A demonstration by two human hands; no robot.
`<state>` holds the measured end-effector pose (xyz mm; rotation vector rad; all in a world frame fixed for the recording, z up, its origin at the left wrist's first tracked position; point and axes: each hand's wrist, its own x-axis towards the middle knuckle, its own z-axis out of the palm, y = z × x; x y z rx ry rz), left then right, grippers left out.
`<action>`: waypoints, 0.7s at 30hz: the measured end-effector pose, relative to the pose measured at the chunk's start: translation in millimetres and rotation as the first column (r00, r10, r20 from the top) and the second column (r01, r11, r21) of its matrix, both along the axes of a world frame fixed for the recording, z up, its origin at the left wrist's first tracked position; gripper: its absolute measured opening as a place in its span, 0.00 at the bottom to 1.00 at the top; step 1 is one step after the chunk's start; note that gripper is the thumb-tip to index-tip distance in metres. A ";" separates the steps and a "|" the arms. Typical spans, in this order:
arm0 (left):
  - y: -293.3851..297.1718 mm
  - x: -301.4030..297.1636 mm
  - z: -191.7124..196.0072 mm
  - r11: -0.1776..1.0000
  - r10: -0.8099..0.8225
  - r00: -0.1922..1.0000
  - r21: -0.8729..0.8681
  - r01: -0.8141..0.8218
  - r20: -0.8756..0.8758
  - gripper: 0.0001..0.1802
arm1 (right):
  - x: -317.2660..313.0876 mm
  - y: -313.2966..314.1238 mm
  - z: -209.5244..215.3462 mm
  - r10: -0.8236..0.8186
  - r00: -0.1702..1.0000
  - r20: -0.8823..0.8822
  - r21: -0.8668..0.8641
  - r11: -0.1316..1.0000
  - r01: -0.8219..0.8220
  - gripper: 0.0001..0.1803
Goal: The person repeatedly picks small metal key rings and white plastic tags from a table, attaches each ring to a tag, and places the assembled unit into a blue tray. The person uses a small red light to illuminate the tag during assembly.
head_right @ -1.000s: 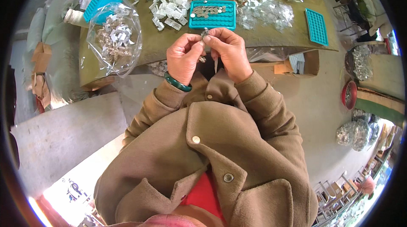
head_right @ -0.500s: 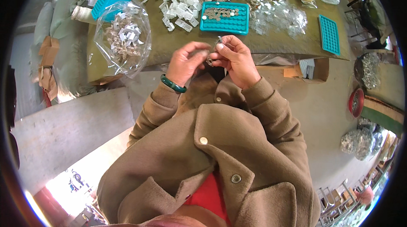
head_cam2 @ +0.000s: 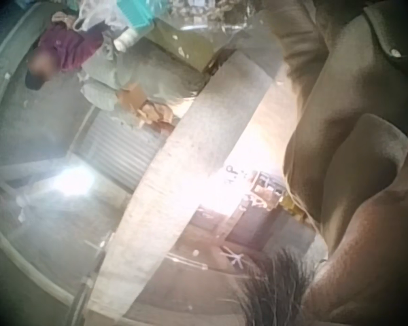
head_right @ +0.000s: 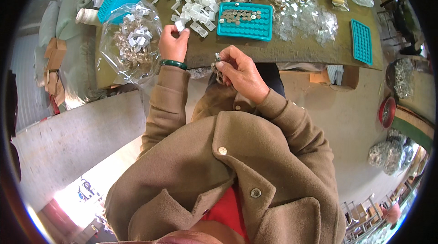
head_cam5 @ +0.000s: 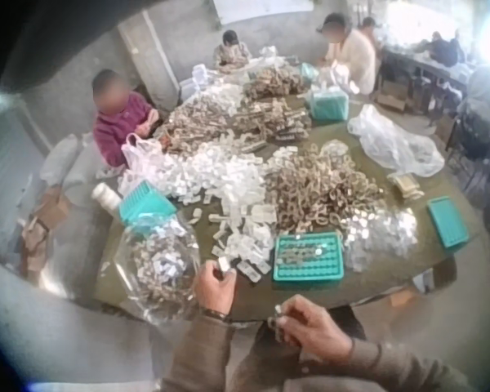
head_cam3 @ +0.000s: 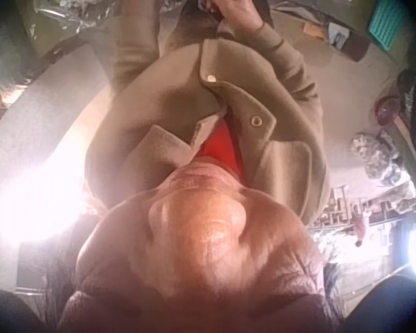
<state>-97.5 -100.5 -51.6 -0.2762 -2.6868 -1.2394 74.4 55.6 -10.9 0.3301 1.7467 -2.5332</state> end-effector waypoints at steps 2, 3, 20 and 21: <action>-0.9 8.2 3.0 0.952 -0.033 0.993 0.307 -0.004 0.116 0.11 | -2.3 -1.6 2.0 0.008 1.000 0.010 0.000 1.000 -0.008 0.04; -1.9 15.3 6.3 0.862 -0.093 0.958 0.503 -0.059 0.273 0.09 | -3.8 -2.6 3.2 0.013 1.000 0.005 0.000 1.000 -0.013 0.03; 16.7 89.6 59.7 0.582 -0.701 0.574 0.805 0.116 0.424 0.18 | -3.9 13.4 10.5 -0.200 0.980 0.019 -0.113 0.973 0.201 0.05; 16.4 89.8 59.2 0.587 -0.700 0.592 0.795 0.157 0.400 0.19 | -3.1 14.5 9.7 -0.184 0.983 0.020 -0.148 0.972 0.185 0.05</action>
